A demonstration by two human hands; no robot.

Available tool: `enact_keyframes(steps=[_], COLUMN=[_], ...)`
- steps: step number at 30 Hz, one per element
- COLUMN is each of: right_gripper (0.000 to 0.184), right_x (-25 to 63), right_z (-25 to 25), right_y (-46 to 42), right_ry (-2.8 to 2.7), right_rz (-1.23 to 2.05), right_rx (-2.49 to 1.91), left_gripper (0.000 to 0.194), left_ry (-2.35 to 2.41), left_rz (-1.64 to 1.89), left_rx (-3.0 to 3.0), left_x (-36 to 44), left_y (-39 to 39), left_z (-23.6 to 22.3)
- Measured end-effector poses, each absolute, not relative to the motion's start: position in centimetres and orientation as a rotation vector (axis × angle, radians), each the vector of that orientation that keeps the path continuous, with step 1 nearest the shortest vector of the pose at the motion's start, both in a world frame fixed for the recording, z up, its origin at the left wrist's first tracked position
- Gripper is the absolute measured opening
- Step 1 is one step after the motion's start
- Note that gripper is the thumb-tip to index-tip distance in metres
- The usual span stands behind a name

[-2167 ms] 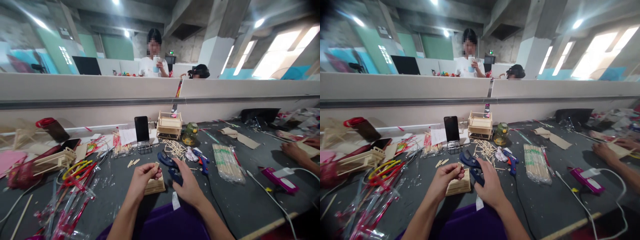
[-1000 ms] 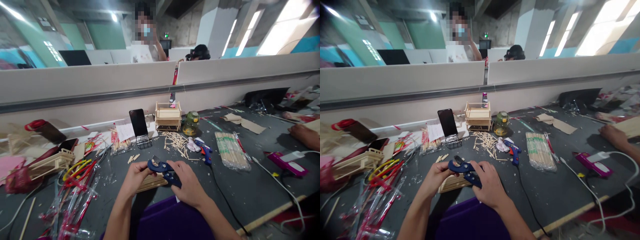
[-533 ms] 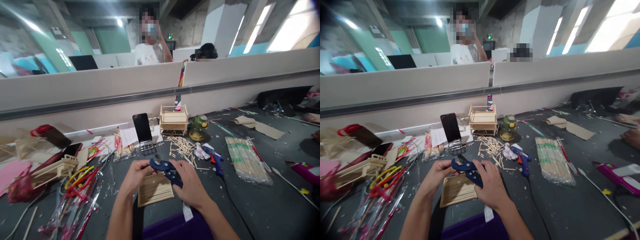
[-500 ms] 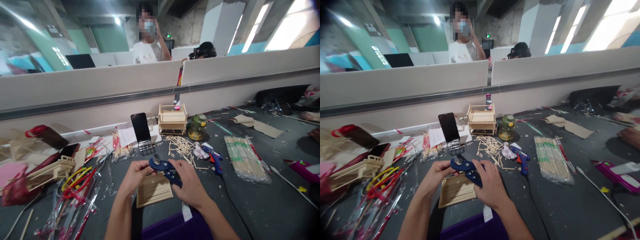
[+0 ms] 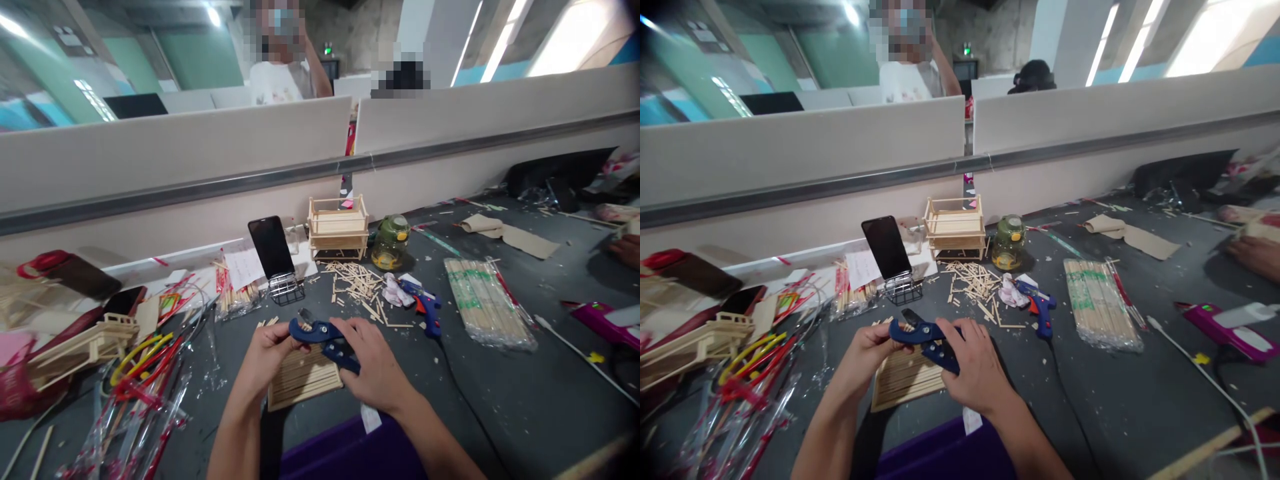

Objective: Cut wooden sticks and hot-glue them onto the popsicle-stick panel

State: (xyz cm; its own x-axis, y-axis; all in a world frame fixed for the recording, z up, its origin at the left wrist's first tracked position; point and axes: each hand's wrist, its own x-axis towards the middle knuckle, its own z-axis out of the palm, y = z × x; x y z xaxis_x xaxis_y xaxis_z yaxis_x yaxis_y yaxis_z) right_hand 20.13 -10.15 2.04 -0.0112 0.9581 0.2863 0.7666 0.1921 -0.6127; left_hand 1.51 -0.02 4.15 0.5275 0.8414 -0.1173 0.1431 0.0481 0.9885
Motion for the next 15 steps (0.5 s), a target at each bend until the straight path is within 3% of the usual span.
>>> enact_keyframes(steps=[15], right_gripper=[0.072], right_x=[20.07], right_z=[1.79], right_y=[-10.28], right_ry=[-1.821], right_rz=[0.431], right_rx=[-1.605], left_gripper=[0.018], left_ry=[0.920], left_rz=[0.650], left_rx=[1.477], left_x=[1.32], left_y=[-0.07], left_z=[4.32])
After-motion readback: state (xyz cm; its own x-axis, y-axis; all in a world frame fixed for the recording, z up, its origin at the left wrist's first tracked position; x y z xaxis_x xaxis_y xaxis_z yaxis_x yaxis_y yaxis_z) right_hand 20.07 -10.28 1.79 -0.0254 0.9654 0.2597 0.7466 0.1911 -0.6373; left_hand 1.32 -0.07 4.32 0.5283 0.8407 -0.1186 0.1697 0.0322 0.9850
